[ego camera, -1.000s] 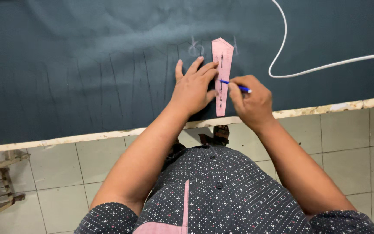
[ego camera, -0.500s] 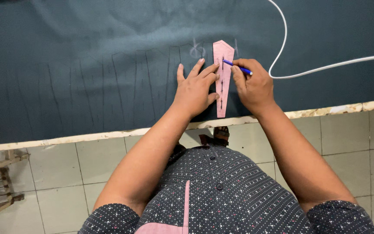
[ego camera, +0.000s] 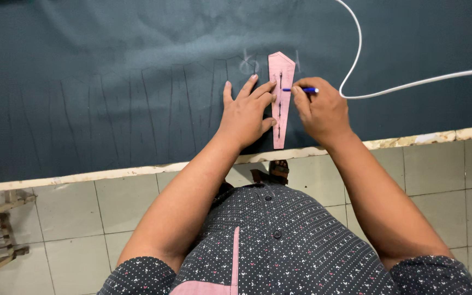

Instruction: The person holds a pink paper pattern template on dark fabric and traces along its edges and inner slots with a pen, repositioning the template along pre-drawn chalk lines to mark additional pattern outlines on the fabric.

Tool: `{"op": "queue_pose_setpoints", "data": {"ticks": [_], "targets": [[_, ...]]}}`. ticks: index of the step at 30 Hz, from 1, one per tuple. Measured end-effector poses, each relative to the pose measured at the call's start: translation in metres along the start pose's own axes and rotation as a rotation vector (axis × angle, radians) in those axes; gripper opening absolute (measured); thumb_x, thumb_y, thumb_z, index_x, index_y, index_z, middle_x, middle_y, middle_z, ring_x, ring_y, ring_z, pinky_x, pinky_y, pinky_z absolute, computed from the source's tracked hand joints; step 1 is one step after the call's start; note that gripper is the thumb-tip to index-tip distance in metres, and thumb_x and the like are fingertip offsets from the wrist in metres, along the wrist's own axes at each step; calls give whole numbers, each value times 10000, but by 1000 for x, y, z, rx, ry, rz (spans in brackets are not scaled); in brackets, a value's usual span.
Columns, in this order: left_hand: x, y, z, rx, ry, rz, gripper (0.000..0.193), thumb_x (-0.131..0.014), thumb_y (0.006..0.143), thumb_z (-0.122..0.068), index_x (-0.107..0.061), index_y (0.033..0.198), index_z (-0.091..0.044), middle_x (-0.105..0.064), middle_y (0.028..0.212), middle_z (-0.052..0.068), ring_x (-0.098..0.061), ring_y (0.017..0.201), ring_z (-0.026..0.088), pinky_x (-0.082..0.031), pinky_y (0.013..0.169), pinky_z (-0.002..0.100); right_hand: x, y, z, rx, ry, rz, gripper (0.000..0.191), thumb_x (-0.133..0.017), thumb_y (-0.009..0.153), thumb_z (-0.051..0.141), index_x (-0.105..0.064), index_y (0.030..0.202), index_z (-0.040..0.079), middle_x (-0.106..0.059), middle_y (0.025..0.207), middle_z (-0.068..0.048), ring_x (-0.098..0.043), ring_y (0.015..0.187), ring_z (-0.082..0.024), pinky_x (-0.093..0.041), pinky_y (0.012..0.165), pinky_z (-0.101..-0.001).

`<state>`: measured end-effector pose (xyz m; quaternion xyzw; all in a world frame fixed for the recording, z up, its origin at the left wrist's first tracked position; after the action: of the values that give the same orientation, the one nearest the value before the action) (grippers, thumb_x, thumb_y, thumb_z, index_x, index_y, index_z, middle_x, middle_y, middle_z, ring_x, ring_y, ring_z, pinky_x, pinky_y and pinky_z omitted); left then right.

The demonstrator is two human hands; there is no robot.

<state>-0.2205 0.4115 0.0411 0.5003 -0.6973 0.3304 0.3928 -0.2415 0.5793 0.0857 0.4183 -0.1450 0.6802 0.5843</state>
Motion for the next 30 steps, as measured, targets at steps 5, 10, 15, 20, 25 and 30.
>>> {"op": "queue_pose_setpoints", "data": {"ticks": [5,10,15,20,25,30], "targets": [[0,0,0,-6,3,-6,534,-823,755,-337,-651,1238,-188,-457,1526,-80,-326,1485,261,-152,1136,752,3,-13,-1,-86,46,53,144,-678,1031,175,-721,1005,40,-715,888,-127,-702,772,-296,-543,708,-377],[0,0,0,-1,-5,-9,522,-826,756,-336,-656,1227,-189,-458,1525,-79,-328,1486,262,-152,1139,751,3,-22,8,-6,51,49,122,-700,1020,160,-715,1031,39,-716,953,-134,-696,787,-303,-547,713,-377],[0,0,0,3,-4,-3,513,-828,757,-349,-657,1211,-183,-457,1524,-77,-323,1487,266,-147,1140,751,8,-40,15,15,52,119,112,-707,1003,153,-716,1027,44,-712,952,-128,-695,780,-306,-547,704,-376],[0,-1,-1,-2,1,-5,517,-828,757,-332,-652,1222,-191,-454,1527,-79,-321,1487,269,-140,1141,752,12,-53,9,-134,88,128,129,-709,986,163,-720,1014,37,-723,920,-118,-700,720,-280,-542,657,-366],[1,-2,-2,0,2,-8,498,-830,762,-317,-648,1209,-194,-456,1529,-82,-322,1490,270,-142,1144,750,14,-57,18,-21,110,108,117,-706,993,139,-707,1027,27,-718,953,-125,-709,800,-288,-557,714,-359],[1,-1,-3,4,14,-6,487,-834,762,-311,-646,1196,-195,-459,1532,-86,-324,1495,265,-148,1147,751,16,-68,29,89,97,179,103,-711,949,128,-692,981,31,-705,909,-119,-702,803,-290,-548,715,-367]]}}
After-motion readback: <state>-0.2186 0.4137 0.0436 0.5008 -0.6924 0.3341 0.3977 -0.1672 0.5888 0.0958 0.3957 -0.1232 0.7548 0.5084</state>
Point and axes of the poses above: each hand's wrist, its own y-axis towards the middle knuckle, its own x-axis out of the back of the hand, z = x × y, the point moved 5 cm from there along y, towards the middle knuckle
